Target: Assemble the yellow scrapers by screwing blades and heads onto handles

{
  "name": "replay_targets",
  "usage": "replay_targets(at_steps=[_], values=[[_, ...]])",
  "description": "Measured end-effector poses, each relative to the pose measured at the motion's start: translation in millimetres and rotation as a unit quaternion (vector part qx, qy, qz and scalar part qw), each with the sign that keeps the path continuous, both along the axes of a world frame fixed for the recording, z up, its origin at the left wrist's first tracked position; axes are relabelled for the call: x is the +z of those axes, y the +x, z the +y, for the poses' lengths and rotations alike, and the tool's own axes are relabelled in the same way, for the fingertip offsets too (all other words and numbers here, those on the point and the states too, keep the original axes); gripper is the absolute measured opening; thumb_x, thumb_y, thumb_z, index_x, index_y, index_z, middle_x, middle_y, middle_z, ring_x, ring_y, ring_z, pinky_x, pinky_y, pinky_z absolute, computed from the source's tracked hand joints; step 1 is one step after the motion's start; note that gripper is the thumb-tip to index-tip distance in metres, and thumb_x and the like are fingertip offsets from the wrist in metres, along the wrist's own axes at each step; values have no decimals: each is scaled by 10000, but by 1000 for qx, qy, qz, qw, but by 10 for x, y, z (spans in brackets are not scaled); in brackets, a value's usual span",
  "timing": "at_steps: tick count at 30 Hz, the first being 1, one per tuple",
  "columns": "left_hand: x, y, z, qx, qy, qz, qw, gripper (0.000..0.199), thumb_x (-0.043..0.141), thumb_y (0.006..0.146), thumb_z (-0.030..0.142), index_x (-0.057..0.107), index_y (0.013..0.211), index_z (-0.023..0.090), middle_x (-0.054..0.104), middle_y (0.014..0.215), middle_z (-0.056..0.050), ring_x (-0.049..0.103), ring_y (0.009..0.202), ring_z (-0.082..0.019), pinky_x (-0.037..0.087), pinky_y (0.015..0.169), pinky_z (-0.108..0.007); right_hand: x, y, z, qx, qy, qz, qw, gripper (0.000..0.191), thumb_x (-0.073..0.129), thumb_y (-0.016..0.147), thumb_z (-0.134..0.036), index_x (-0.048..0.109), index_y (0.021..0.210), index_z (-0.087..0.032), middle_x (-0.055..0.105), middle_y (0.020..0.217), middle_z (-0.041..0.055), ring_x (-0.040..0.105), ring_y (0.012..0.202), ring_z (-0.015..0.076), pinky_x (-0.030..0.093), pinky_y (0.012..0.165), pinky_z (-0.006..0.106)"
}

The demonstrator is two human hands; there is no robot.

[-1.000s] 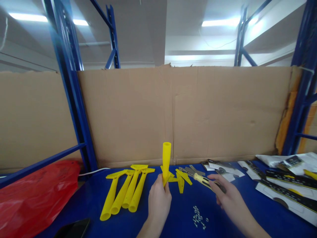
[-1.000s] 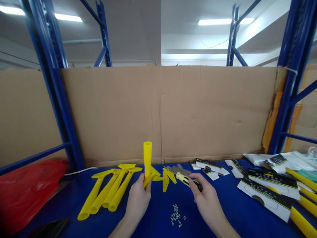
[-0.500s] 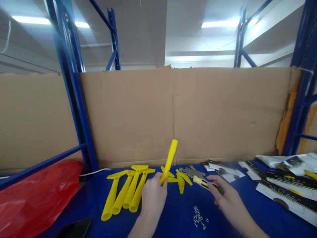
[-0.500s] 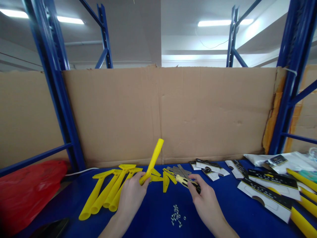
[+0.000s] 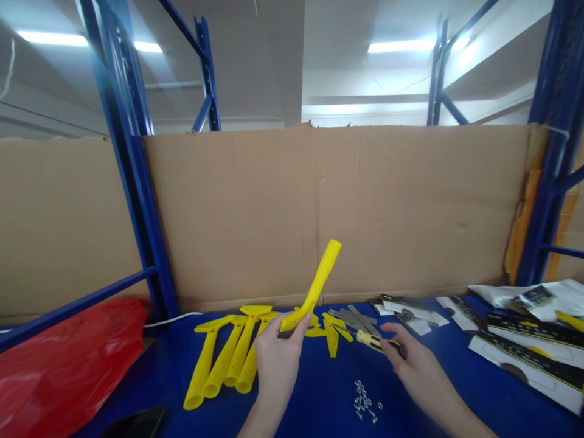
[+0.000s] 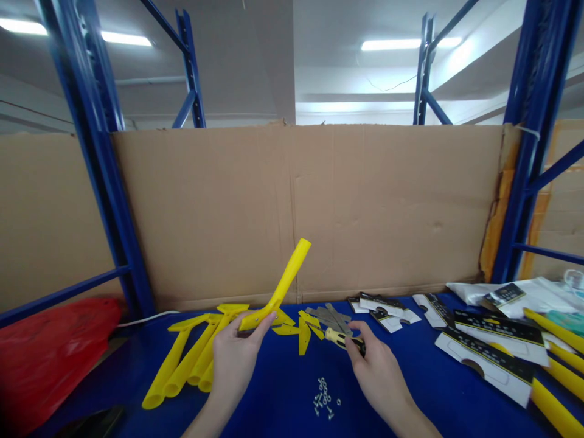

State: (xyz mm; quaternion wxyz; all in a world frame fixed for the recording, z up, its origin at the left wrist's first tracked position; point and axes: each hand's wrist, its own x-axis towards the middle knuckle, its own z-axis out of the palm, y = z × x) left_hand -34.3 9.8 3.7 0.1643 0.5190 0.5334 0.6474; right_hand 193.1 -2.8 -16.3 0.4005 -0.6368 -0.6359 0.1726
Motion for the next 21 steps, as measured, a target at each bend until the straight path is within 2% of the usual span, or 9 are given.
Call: replay_targets(at_steps=[3, 8, 12, 15, 18, 21], values=[[24, 27, 6, -49, -27, -64, 996, 299, 735, 631, 432, 719, 745, 156, 741, 725, -44, 671, 661, -212, 520, 618, -284, -19, 10, 8, 5, 2, -39, 999, 301, 399, 803, -374, 556, 1015, -230, 674, 653, 2, 590, 530, 205, 404, 514, 291], [35, 38, 29, -68, -26, -128, 989, 335, 756, 580, 453, 680, 664, 138, 707, 663, -45, 653, 663, -211, 518, 609, -280, -76, 27, 28, 20, -21, -82, 996, 312, 445, 799, -312, 552, 1084, -247, 725, 807, 24, 649, 640, 217, 428, 543, 283], [-30, 18, 62, -60, -23, -118, 991, 420, 684, 658, 539, 657, 756, 132, 676, 665, -42, 619, 626, -189, 495, 560, -273, -83, 27, 39, 14, -50, -113, 992, 340, 485, 783, -261, 552, 1116, -243, 728, 935, 51, 679, 768, 232, 468, 615, 292], [-76, 4, 83, -41, -10, -117, 992, 456, 615, 706, 600, 594, 743, 147, 625, 630, -17, 573, 573, -157, 459, 521, -252, -82, 26, 40, 21, -60, -136, 989, 351, 496, 780, -227, 553, 1125, -246, 723, 938, 53, 681, 824, 238, 484, 649, 301], [-87, 4, 84, -16, -5, -110, 994, 494, 591, 689, 662, 522, 670, 173, 541, 559, 24, 499, 503, -123, 405, 474, -231, -101, 23, 38, 26, -56, -159, 985, 312, 495, 793, -234, 582, 1093, -236, 711, 887, 59, 672, 834, 251, 496, 674, 332], [-69, 16, 62, 2, -5, -117, 993, 535, 581, 653, 712, 488, 630, 186, 496, 538, 38, 480, 501, -117, 394, 474, -227, -127, 18, 39, 21, -16, -143, 989, 277, 481, 822, -282, 604, 1062, -218, 688, 889, 77, 653, 869, 260, 512, 744, 380]])
